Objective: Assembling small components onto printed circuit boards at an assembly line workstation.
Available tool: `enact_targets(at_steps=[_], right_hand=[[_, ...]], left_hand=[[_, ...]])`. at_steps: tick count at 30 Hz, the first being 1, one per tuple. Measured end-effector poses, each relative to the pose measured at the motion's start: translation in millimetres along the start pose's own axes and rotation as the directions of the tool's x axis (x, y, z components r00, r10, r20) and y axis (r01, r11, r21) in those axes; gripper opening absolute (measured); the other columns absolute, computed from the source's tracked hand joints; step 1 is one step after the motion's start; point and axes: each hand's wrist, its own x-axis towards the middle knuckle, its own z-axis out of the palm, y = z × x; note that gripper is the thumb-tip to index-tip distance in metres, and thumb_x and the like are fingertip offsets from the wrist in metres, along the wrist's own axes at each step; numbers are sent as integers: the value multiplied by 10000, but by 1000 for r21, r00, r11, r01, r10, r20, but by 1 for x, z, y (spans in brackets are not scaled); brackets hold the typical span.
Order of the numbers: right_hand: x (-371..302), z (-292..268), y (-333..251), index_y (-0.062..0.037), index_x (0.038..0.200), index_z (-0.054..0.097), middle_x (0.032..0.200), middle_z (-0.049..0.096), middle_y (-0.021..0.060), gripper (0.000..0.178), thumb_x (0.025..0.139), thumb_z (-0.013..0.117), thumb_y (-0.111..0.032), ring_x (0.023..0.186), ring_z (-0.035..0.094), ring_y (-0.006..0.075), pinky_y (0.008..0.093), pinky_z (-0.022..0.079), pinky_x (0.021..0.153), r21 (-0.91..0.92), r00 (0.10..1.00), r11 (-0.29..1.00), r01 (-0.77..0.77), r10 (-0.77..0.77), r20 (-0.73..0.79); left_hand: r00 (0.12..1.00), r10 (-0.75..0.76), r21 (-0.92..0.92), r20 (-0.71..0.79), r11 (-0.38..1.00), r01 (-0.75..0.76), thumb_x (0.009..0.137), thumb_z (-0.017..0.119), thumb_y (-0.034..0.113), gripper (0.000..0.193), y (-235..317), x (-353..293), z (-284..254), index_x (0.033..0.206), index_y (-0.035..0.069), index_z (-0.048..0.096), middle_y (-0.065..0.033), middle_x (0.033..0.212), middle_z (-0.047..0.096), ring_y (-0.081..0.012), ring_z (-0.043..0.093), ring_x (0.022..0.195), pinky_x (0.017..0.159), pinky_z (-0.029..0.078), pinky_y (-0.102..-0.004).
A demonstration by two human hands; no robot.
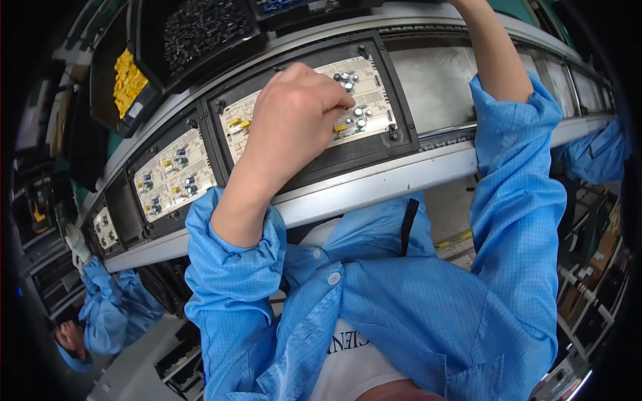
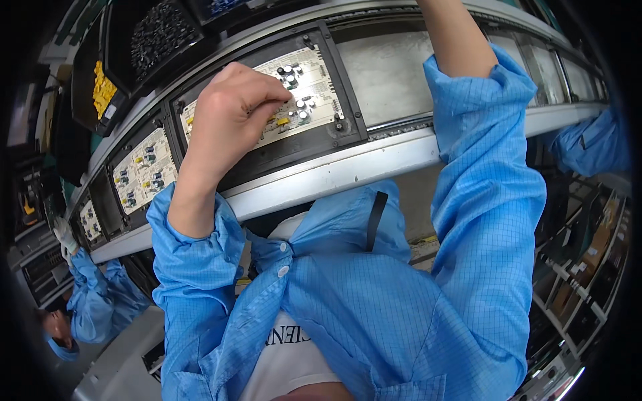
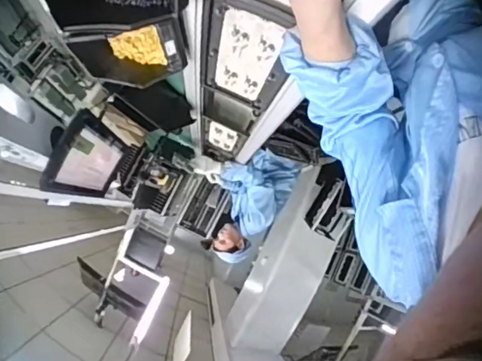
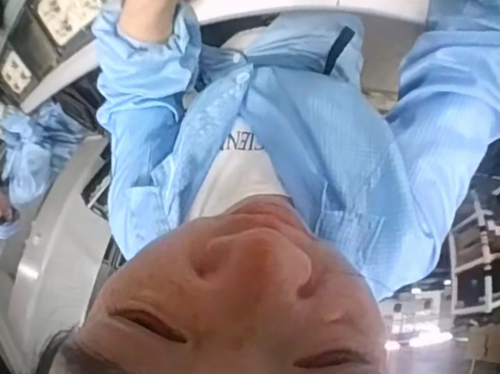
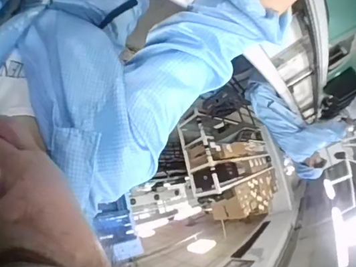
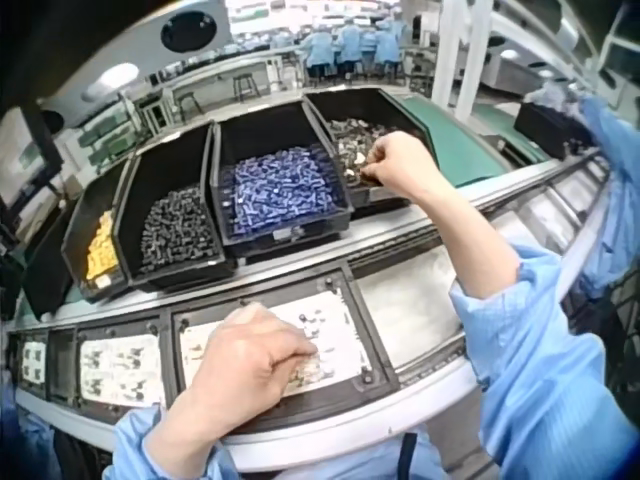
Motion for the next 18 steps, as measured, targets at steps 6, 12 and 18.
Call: enact_targets(at_steps=[6, 12, 18], right_hand=[[0, 8, 7, -17, 759, 697, 773, 671, 196, 238, 779, 690, -254, 772, 659, 351, 420, 521, 730, 40, 989, 997, 69, -63, -135], [-5, 5, 10, -20, 783, 702, 780, 682, 178, 194, 790, 680, -213, 768, 666, 330, 405, 526, 728, 16, 973, 992, 127, -122, -194], [0, 9, 14, -11, 847, 710, 773, 707, 138, 152, 782, 662, -140, 695, 691, 239, 343, 541, 662, 262, 963, 959, 113, -41, -265]], left_hand=[[1000, 9, 67, 9, 998, -10, 690, 718, 29, 100, -1, 0, 6, 778, 76, 727, -47, 739, 683, -248, 613, 764, 697, 487, -366], [997, -10, 149, 76, 989, -2, 735, 725, -19, 159, 4, 2, 7, 876, 53, 734, -67, 797, 695, -228, 620, 781, 688, 507, -317], [1000, -10, 140, 29, 990, 6, 709, 732, 41, 96, 11, 5, 10, 800, 68, 716, -48, 730, 680, -229, 607, 746, 705, 465, -351]])
